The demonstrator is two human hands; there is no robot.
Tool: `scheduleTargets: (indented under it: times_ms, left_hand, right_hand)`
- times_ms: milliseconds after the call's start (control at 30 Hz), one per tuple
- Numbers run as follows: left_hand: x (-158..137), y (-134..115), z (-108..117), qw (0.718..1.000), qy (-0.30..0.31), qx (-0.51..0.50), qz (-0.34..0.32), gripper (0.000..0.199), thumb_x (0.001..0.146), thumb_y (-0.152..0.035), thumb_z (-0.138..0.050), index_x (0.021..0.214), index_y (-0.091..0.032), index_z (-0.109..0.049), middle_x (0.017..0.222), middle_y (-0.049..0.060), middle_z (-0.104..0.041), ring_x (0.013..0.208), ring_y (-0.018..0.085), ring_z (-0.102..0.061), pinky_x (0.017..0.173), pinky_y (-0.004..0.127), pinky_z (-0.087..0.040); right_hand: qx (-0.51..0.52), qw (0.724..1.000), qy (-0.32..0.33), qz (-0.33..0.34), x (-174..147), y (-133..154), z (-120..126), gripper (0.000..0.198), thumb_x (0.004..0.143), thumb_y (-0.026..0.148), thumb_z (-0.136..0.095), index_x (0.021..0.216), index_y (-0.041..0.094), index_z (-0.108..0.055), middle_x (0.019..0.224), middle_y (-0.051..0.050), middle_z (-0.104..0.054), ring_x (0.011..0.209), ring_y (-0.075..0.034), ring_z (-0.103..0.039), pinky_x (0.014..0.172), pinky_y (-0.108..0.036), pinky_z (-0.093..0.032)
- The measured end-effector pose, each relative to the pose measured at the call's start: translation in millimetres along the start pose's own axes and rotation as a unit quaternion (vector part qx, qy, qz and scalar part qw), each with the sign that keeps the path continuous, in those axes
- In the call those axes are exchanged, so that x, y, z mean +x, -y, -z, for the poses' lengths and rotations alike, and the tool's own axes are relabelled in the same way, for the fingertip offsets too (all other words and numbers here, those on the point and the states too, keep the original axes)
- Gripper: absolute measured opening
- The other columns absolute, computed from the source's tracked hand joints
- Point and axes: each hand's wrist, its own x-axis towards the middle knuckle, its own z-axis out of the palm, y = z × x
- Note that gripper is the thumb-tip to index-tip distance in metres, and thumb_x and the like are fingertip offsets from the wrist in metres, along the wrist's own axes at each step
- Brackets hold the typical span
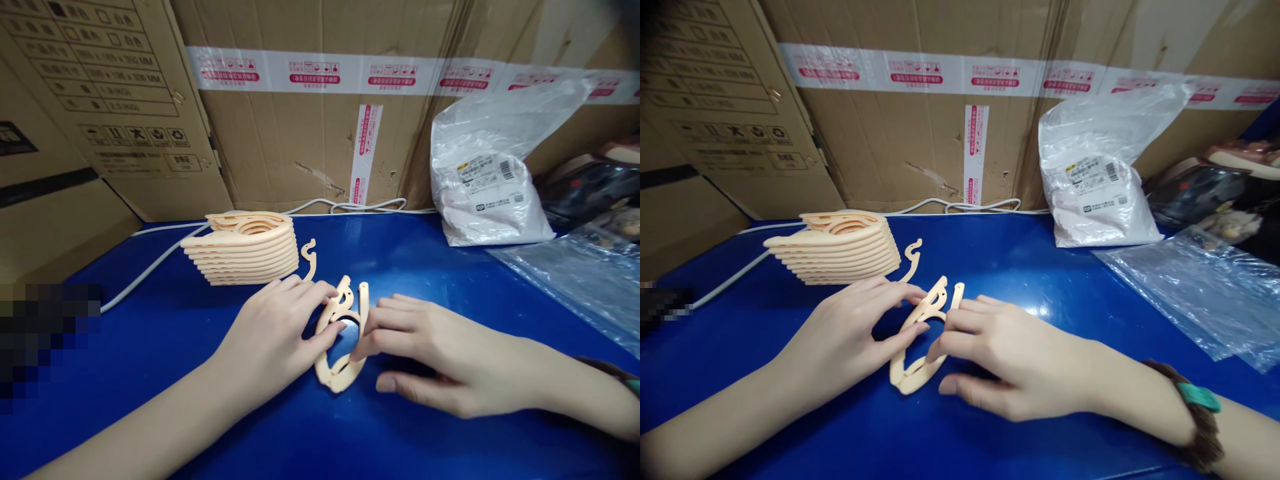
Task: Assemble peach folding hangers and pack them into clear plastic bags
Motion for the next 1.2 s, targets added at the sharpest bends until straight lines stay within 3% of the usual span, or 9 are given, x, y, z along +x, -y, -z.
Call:
scheduleTargets:
  times_ms: [167,333,500,800,933,1100,1200]
  left_hand:
    - [0.6,0.8,-1.7,0.999,0.019,-0.032,0.032,0.011,0.088,-0.026,-0.06,0.099,-0.022,-0.061,0.095,0.0,-0.067,0.087,0.02,-0.061,0.075,0.033,-0.044]
    - [1.7,2.0,-2.1,0.999,0.02,-0.03,0.006,0.007,0.09,-0.021,-0.056,0.093,-0.021,-0.062,0.089,-0.001,-0.067,0.083,0.018,-0.059,0.071,0.03,-0.043]
    - [3.0,1.7,-0.6,0.999,0.023,-0.04,-0.024,0.011,0.091,-0.018,-0.054,0.093,-0.021,-0.064,0.093,0.0,-0.069,0.086,0.018,-0.058,0.074,0.03,-0.045]
    - [3.3,5.2,0.1,0.994,0.058,-0.042,-0.077,0.016,0.094,-0.016,-0.049,0.093,-0.019,-0.064,0.097,0.003,-0.07,0.091,0.019,-0.059,0.08,0.031,-0.047]
    - [4.1,9.3,1.8,0.995,0.058,-0.021,-0.083,0.016,0.095,-0.016,-0.049,0.09,-0.017,-0.064,0.094,0.004,-0.07,0.089,0.02,-0.058,0.075,0.031,-0.047]
    - [5.2,16.8,2.4,0.994,0.004,0.046,-0.102,0.019,0.097,-0.017,-0.048,0.089,-0.015,-0.065,0.092,0.005,-0.07,0.084,0.02,-0.059,0.072,0.031,-0.046]
    - [6.2,19.6,2.6,0.989,-0.012,0.107,-0.104,0.02,0.096,-0.016,-0.047,0.089,-0.015,-0.066,0.087,0.005,-0.07,0.081,0.021,-0.059,0.07,0.032,-0.045]
  right_hand:
    - [-0.012,0.999,-0.039,0.015,0.4,-0.4,-1.2,0.019,0.097,0.022,-0.047,0.108,0.02,-0.062,0.102,-0.005,-0.066,0.095,-0.017,-0.058,0.085,-0.03,-0.042]
    - [-0.098,0.988,-0.117,-0.019,8.6,-22.9,9.2,0.025,0.1,0.027,-0.042,0.108,0.017,-0.064,0.1,-0.009,-0.063,0.09,-0.02,-0.057,0.08,-0.035,-0.044]
    - [-0.166,0.981,-0.085,-0.042,36.1,-49.5,18.9,0.031,0.099,0.029,-0.044,0.121,0.018,-0.063,0.115,-0.012,-0.06,0.103,-0.024,-0.057,0.091,-0.043,-0.045]
    - [-0.178,0.979,-0.1,0.03,85.2,-69.0,3.7,0.033,0.1,0.034,-0.043,0.12,0.019,-0.064,0.123,-0.013,-0.056,0.114,-0.024,-0.055,0.098,-0.044,-0.045]
    - [-0.166,0.982,-0.093,-0.002,71.3,-72.2,9.1,0.033,0.1,0.037,-0.042,0.111,0.017,-0.065,0.119,-0.012,-0.059,0.108,-0.023,-0.058,0.096,-0.041,-0.046]
    - [-0.195,0.975,-0.086,-0.058,32.0,-78.2,16.4,0.036,0.101,0.038,-0.04,0.119,0.016,-0.062,0.122,-0.011,-0.064,0.109,-0.024,-0.06,0.094,-0.043,-0.045]
    - [-0.225,0.968,-0.089,-0.059,10.2,-76.6,19.0,0.035,0.102,0.037,-0.038,0.118,0.018,-0.063,0.122,-0.009,-0.067,0.11,-0.024,-0.06,0.092,-0.043,-0.043]
